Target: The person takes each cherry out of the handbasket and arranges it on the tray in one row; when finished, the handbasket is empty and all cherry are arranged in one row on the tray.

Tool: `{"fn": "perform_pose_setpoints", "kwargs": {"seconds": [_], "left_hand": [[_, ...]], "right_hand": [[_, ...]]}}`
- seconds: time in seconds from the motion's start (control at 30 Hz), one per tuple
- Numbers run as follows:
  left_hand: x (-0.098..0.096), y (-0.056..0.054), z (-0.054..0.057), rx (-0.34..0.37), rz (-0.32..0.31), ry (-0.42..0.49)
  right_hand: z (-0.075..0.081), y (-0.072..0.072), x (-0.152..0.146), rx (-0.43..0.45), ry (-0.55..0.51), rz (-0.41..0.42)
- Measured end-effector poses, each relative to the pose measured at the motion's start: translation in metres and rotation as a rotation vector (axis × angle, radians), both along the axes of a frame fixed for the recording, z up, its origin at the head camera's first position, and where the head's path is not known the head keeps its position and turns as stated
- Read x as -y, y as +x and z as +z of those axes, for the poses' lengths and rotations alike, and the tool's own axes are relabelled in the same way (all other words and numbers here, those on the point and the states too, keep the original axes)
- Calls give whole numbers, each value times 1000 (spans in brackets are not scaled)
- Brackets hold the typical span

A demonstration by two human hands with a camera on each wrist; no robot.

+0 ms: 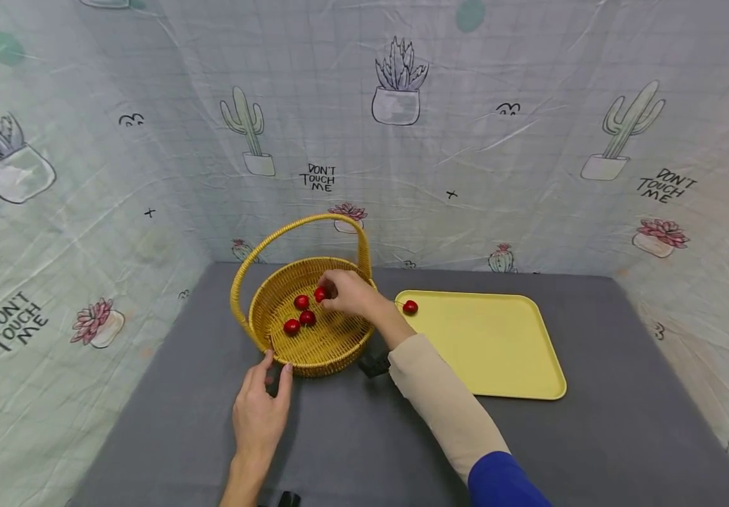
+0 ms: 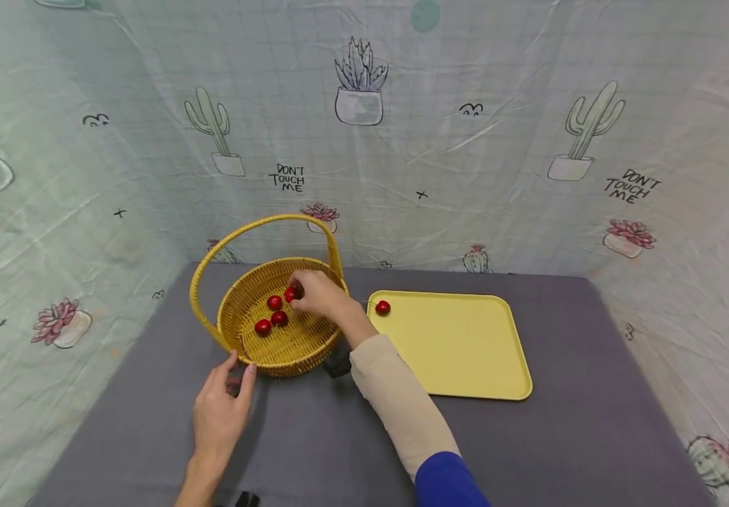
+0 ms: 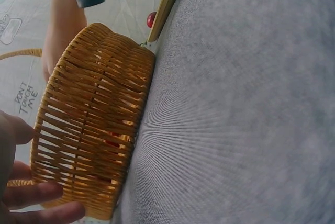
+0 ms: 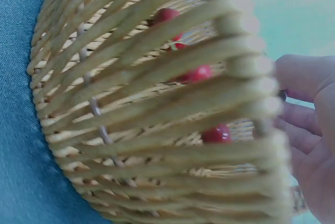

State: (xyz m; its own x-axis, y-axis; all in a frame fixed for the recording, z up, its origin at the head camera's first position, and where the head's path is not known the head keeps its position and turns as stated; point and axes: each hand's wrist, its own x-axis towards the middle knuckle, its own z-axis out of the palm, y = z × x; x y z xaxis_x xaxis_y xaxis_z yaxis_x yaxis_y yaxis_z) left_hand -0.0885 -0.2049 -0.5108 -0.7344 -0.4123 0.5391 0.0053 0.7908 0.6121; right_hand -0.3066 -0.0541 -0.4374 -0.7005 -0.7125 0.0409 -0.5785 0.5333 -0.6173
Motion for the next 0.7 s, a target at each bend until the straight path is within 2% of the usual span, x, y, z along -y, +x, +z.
{"fn": "perform_pose_setpoints", "kwargs": {"seconds": [0.2, 0.7], "left_hand": [[0, 0, 2, 14, 1, 0], [0, 0, 3, 23, -2, 8]], "right_hand": [[13, 4, -12, -53, -14, -4], [27, 14, -60, -75, -135, -111]]}}
